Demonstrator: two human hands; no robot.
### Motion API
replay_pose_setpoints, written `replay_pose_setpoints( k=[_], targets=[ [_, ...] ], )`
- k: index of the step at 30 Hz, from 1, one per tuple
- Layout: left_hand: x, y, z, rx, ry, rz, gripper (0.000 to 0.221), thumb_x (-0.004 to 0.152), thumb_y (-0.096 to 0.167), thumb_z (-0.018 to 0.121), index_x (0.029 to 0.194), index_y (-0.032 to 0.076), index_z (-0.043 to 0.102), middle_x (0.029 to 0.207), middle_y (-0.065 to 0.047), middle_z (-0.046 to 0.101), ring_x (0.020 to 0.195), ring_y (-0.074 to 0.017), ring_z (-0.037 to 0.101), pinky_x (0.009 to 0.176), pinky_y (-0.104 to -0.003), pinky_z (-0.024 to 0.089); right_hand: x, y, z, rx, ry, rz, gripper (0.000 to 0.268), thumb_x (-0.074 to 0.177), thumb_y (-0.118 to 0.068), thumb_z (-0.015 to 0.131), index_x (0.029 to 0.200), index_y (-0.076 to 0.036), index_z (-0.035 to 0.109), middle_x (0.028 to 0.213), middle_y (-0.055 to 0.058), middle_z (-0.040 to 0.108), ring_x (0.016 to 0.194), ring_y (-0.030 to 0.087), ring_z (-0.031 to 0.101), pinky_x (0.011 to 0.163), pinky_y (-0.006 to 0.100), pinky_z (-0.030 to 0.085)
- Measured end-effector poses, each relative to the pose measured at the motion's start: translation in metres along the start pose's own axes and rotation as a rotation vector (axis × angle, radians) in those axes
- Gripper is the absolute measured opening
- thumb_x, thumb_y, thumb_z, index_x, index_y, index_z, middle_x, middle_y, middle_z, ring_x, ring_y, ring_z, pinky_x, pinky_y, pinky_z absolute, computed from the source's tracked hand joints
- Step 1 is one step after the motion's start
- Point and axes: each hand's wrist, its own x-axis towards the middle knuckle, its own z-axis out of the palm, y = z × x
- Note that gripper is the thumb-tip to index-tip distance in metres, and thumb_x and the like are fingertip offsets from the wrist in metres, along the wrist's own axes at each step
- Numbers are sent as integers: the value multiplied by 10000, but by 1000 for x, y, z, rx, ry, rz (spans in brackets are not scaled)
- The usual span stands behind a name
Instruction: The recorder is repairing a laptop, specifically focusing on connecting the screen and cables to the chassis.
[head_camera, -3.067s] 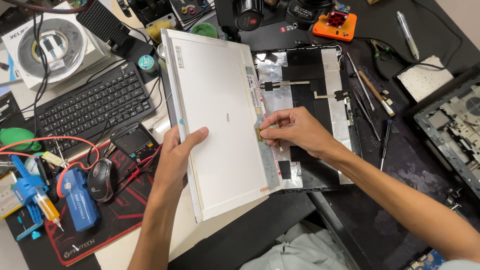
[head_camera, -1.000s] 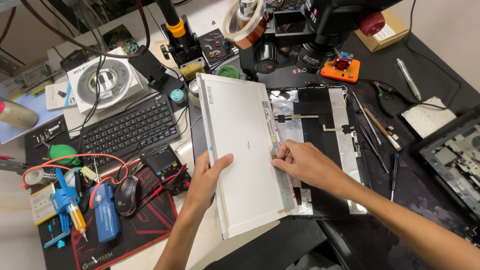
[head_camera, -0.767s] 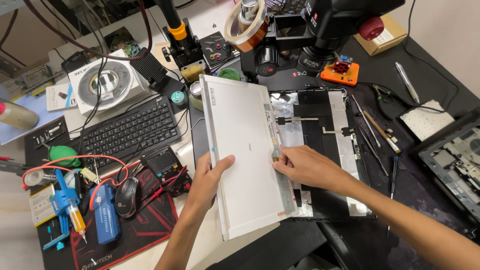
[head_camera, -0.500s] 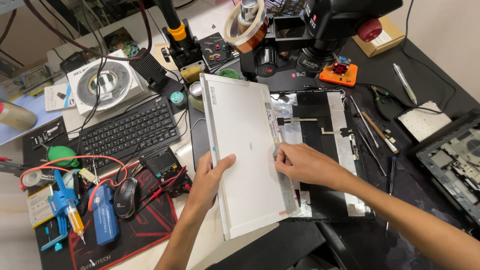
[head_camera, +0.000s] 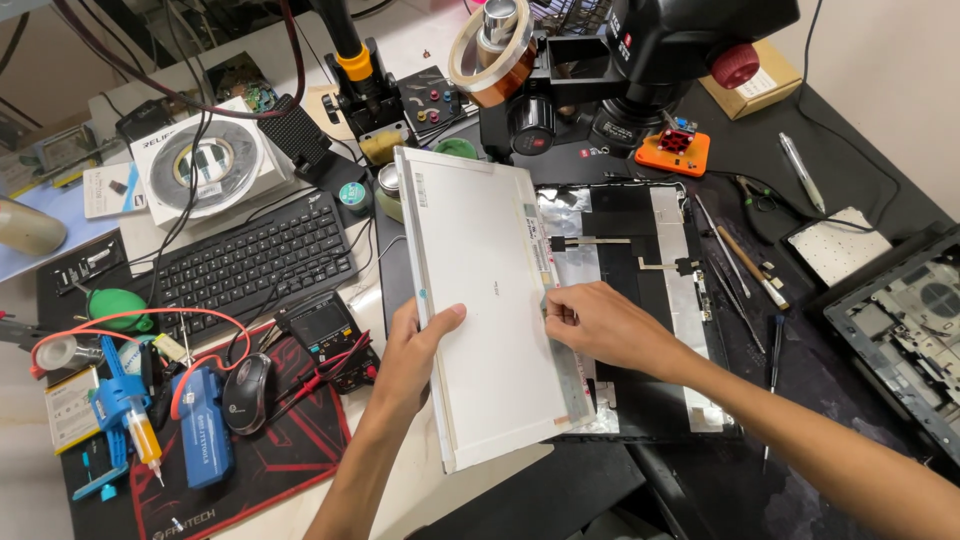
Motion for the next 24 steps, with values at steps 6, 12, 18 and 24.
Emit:
replay_pose_setpoints(
  k=[6,12,18,24],
  targets=[
    [-1,-4,-2,-34,2,-3,360,914,183,653,1154,-84,638,987,-134,708,865,-154,673,760,-294,550,7,14,9,71,-10,-9,234,857,-172,623,737,27,602,619,91,605,556,187,545,581,371,483],
    [0,-2,-5,-52,-5,-6,362,915,179,650,1160,-86,633,989,-148,712,846,-161,684,744,-297,563,-4,5,7,121,83,-61,235,862,-182,643,758,27,615,603,97,598,553,168,547,574,344,490],
    [-3,9,1,-70,34,-49,386,905,182,644,1170,-99,620,981,-180,713,833,-195,712,733,-309,582,-26,-9,8,126,202,4,301,901,-260,691,816,25,647,682,91,665,612,178,624,590,340,532],
    [-5,12,2,-32,56,-66,429,895,201,635,1194,-103,592,967,-214,705,813,-226,738,705,-318,611,-54,3,36,-4,341,-122,422,936,-356,665,1178,-12,640,1036,120,642,902,231,641,783,351,529]
  ],
)
